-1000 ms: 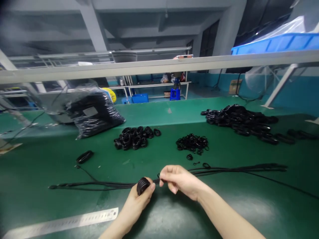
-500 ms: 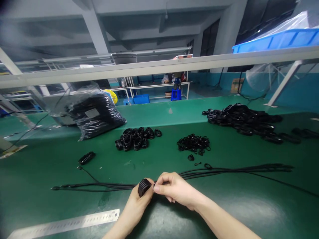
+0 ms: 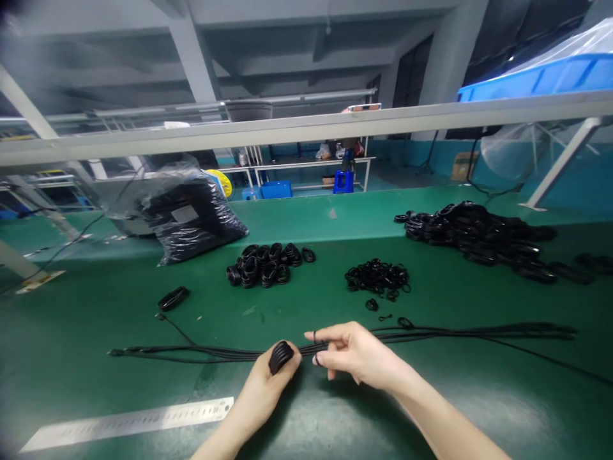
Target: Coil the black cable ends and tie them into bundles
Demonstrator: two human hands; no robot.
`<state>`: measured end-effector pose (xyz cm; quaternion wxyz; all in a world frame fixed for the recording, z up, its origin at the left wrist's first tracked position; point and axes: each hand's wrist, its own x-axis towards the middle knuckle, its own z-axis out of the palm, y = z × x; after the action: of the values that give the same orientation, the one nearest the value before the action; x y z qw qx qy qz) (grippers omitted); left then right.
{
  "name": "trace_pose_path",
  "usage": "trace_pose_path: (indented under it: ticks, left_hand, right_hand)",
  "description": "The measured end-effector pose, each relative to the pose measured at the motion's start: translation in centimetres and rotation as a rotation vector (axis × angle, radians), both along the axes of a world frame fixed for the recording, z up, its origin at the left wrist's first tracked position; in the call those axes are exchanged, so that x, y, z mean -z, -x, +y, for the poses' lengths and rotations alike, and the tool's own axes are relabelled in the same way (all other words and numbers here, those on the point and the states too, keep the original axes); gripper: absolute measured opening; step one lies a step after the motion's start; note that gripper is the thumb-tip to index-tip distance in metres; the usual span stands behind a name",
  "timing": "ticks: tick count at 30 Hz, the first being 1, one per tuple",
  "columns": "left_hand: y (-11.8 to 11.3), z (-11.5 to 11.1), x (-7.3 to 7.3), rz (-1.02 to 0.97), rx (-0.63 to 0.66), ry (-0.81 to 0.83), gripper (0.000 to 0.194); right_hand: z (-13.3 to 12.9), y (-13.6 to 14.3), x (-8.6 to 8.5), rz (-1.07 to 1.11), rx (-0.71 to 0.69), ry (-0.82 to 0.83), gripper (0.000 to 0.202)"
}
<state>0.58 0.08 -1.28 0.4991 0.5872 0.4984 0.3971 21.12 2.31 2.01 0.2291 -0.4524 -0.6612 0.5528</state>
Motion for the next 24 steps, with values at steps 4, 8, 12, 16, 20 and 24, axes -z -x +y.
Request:
trace_pose_path:
  ticks: [4,8,12,16,20,24]
  left_hand:
    - [-0.2,-0.2,0.1,0.124,0.040,-0.050,0.007]
    - [-0.3,-0.7,0.0,0.226,0.079,-0.116,0.029]
    - [-0.3,-1.2,-0.5,0.023,0.195,-0.110,0.015]
    - [-0.7,-1.0,-0.6,-0.262,0.103,0.148,0.021]
    - [-1.2,-0.7,-0.2,-0.343,0.055,0.379,0.040]
    - [-1.3,-1.0,0.0,-0.312,-0.001,0.389,0.045]
  right_hand:
    - [-1.8,1.5,-0.1,-0.397,-0.009,-0.770,0.050]
    - [-3.1,3.7,0.0,-0.653,-0.065,-1.086,0.037]
    - [-2.7,3.4,-0.6,-0.464,-0.057,-0.684,0.028]
    - [-1.7,1.9,-1.0,0.005,-0.059,-0.234,0.021]
    - [-2.1,2.2,-1.1,-0.113,-0.018,-0.283,0.012]
    - [-3.8,3.9,-1.6,0.002,-0.103,-0.459,0.010]
